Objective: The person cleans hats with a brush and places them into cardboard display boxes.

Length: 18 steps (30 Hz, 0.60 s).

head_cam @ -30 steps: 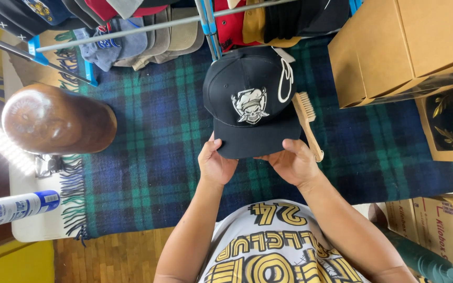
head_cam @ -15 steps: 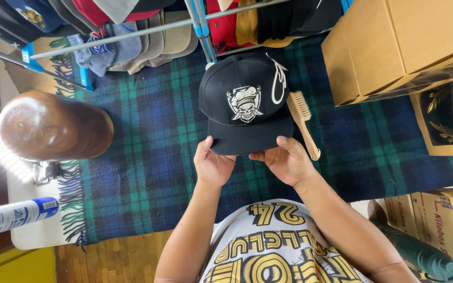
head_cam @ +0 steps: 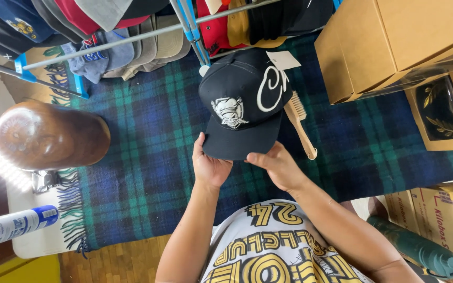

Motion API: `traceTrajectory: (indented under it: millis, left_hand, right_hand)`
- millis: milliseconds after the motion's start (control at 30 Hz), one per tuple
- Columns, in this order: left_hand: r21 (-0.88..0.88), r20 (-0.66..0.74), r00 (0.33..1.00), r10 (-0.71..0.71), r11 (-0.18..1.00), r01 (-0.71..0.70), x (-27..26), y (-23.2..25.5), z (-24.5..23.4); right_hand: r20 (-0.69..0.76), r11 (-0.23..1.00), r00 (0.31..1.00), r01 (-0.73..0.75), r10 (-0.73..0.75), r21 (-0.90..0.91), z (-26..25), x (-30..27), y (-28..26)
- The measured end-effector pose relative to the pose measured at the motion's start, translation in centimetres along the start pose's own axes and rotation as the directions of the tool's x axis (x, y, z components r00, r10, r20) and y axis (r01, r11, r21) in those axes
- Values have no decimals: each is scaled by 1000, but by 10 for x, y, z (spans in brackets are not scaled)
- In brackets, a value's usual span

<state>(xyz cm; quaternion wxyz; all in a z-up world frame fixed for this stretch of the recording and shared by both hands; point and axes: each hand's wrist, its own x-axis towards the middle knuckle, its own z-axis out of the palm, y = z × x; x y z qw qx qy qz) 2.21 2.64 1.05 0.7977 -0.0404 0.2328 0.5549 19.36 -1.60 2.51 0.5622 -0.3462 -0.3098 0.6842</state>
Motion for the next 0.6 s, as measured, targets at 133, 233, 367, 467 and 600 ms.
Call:
traceTrajectory:
  millis: [133,233,367,467,600]
  left_hand:
    - [28,-50,998,-26,999,27,-6,-2,12]
    - [33,-36,999,-24,999,25,-2,0,-5]
    - [114,86,995,45,992,-55,2,6,-22]
    - [157,146,985,93,981,-115,3,5,-25]
    - [209,124,988,96,970,-121,6,8,-24]
  right_hand:
    - [-19,1000,1000,11,-11,-14,11,-2,-1]
    - [-26,1000,1000,-5,5,-12,0,-2,9]
    - [-129,974,990,-30,60,224,-10,7,-1]
    - [-148,983,987,-34,62,182,-13,10,-6]
    - [-206,999,979,-7,-1,-37,-22,7,-2]
